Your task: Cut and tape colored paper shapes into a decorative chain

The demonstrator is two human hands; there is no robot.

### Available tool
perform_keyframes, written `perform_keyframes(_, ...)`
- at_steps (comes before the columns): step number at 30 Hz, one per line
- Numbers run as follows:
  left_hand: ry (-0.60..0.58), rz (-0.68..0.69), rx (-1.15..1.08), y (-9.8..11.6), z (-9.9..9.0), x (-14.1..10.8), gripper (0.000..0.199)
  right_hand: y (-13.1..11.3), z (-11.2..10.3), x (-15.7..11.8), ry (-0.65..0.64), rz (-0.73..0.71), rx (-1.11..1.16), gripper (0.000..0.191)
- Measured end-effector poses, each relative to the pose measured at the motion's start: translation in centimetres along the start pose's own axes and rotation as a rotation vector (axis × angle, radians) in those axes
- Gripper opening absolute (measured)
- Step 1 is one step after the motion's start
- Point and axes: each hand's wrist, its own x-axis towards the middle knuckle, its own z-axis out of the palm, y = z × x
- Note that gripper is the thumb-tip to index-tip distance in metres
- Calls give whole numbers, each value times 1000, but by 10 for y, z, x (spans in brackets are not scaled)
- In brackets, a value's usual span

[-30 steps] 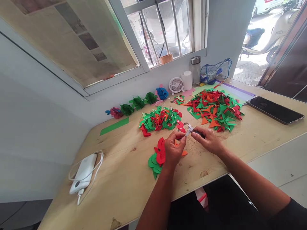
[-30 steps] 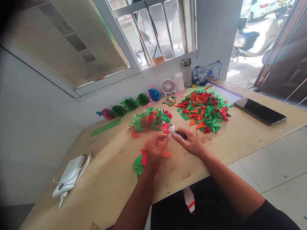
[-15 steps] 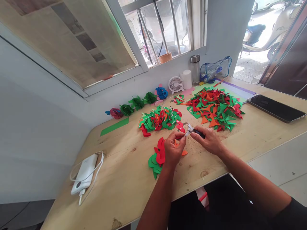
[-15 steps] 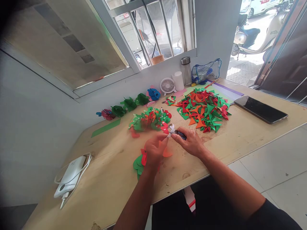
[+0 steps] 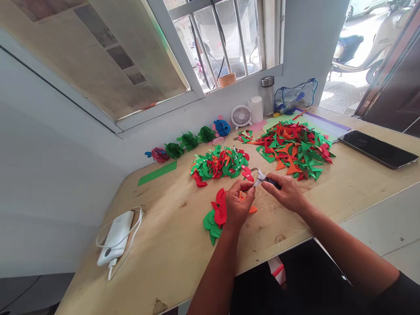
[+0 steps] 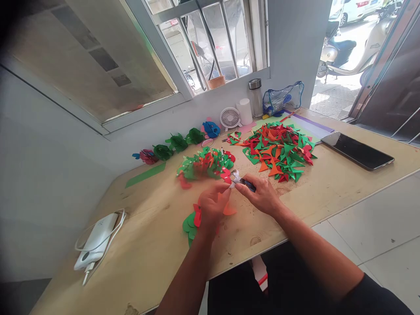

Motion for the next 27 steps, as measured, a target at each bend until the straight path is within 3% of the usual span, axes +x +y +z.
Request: perform_keyframes(27,-4,0,15,1,0,1,12,0,0,1,7,8,24,43)
